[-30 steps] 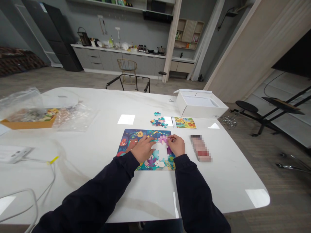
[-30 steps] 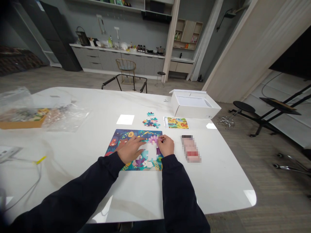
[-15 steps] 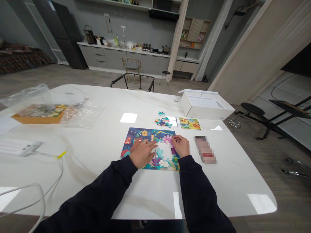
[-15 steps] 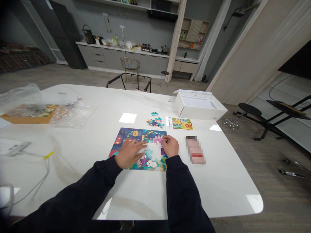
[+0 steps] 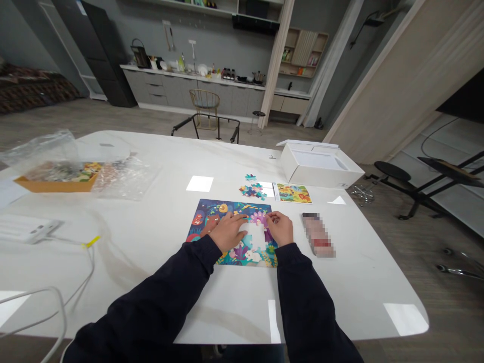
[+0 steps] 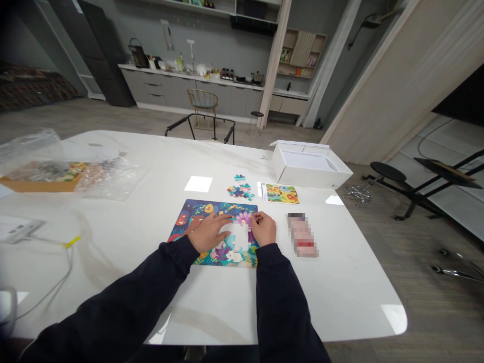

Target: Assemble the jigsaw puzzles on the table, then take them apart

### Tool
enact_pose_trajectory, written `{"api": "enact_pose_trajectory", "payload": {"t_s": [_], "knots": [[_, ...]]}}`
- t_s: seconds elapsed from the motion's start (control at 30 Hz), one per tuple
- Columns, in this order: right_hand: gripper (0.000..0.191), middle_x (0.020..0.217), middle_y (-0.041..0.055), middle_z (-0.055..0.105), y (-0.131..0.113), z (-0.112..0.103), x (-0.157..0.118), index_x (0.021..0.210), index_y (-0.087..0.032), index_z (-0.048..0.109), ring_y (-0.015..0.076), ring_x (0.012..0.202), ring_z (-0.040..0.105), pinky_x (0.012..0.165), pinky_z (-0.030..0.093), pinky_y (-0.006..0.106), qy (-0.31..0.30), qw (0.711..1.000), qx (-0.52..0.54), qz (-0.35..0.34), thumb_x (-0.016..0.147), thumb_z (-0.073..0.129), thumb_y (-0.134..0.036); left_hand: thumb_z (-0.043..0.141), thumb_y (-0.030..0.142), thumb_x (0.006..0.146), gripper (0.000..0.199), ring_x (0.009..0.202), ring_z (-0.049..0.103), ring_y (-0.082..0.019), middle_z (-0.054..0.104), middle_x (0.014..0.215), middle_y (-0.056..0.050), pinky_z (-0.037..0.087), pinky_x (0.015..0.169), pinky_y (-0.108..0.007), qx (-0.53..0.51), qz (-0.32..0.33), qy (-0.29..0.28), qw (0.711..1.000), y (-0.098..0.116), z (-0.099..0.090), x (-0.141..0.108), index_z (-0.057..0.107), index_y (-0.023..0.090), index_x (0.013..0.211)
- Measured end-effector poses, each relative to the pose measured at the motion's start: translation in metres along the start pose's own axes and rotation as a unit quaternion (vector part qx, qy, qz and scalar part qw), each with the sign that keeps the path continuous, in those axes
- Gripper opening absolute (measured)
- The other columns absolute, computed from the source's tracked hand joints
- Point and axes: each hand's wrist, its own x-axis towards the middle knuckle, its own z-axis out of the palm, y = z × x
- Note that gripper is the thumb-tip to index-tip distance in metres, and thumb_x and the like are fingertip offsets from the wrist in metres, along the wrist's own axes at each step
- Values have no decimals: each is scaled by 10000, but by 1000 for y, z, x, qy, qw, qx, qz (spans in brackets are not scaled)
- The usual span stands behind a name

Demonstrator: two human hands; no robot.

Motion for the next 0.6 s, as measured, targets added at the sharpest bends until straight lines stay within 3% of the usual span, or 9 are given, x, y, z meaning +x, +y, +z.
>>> {"api": "enact_pose_trajectory", "payload": {"t_s": [0.17, 0.33, 0.4, 0.5, 0.6], "knots": [[190, 647, 4, 682, 0, -1, 1, 803, -226, 724, 205, 619, 638, 660, 475, 303, 10, 1000, 28, 7, 785, 612, -378, 568, 310, 951, 326, 1246, 575, -283, 655, 1347, -105, 406, 1129, -491, -47, -20, 27, 998, -26, -13, -6, 677, 205, 1240], [270, 763, 33, 693, 1, -6, 6, 967, -186, 680, 189, 606, 626, 696, 493, 311, 126, 985, 104, 56, 794, 569, -360, 571, 352, 911, 295, 1040, 650, -287, 734, 1120, -106, 500, 996, -479, -68, -108, 100, 987, -70, -33, -17, 736, 186, 1092], [285, 806, 49, 699, 3, -5, 10, 981, -175, 660, 190, 619, 633, 703, 497, 315, 143, 978, 129, 84, 777, 576, -355, 578, 362, 897, 290, 988, 658, -279, 741, 1067, -95, 517, 960, -462, -67, -129, 109, 983, -83, -37, -14, 744, 192, 1064], [290, 835, 61, 705, 7, -3, 13, 982, -173, 647, 191, 625, 636, 703, 498, 316, 144, 974, 148, 94, 759, 591, -350, 597, 333, 880, 268, 949, 660, -260, 741, 1050, -75, 529, 920, -427, -64, -139, 80, 985, -90, -36, 9, 731, 200, 1071], [290, 878, 70, 711, 9, -1, 13, 989, -175, 639, 182, 602, 626, 695, 493, 316, 146, 974, 147, 88, 763, 583, -349, 659, 296, 844, 315, 905, 671, -224, 726, 1132, -68, 545, 874, -374, -77, -154, 59, 983, -81, -28, 51, 682, 200, 1142]]}}
